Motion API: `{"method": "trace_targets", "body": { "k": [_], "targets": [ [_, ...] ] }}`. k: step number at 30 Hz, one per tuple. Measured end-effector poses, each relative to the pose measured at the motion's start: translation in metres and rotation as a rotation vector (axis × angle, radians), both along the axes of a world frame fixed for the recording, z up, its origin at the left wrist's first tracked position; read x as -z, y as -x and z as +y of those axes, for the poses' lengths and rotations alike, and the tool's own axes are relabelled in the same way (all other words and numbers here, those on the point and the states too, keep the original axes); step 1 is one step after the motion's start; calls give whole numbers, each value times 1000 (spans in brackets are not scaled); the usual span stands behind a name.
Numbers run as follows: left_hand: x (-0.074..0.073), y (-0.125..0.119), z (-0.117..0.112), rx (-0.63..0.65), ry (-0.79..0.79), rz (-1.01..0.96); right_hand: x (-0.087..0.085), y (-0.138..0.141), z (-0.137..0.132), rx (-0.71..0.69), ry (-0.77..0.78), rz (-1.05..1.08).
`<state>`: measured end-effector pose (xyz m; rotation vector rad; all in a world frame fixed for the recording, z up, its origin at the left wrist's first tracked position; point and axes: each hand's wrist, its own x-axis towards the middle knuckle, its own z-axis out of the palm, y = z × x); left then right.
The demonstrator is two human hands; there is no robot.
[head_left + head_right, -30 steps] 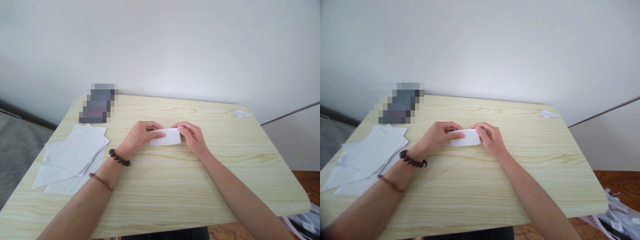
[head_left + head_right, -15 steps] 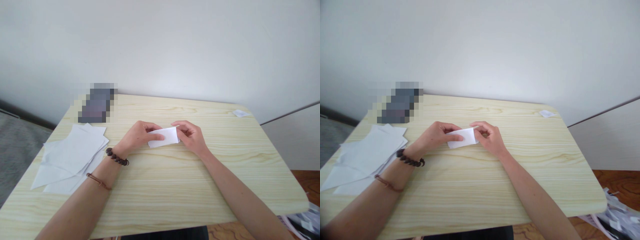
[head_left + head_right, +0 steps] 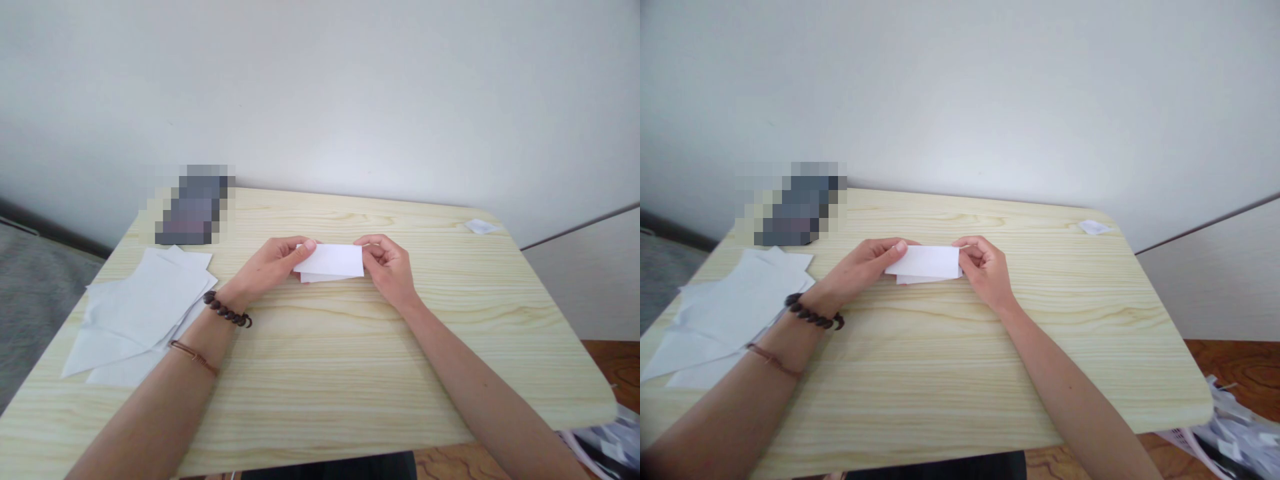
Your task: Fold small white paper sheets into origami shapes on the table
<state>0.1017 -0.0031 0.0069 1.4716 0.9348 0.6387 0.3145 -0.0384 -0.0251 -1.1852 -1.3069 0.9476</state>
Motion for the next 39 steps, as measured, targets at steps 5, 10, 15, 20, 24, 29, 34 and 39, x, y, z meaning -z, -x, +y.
{"method": "trace_targets", "body": {
  "k": [5, 10, 15, 20, 24, 29, 34, 39],
  "targets": [
    [6, 5, 6, -23, 182, -254, -3, 0, 2, 8, 53, 96],
    [9, 9, 7, 22, 156, -257, -2, -1, 3, 5, 64, 72],
    [5, 6, 3, -24, 99, -185, 1, -4, 3, -17, 29, 30],
    [3, 2, 3, -60, -97, 52, 4, -5, 1, -189, -5, -36],
    [6, 3, 4, -63, -112, 61, 2, -5, -1, -242, -29, -163],
    [12, 4, 5, -58, -103, 19, -1, -5, -1, -142, -30, -273],
    [13, 1, 4, -83, -123, 30, 2, -3, 0, -171, 0, -164],
    [10, 0, 3, -77, -127, -5, 5, -3, 2, -205, -19, -121]
  ]
}}
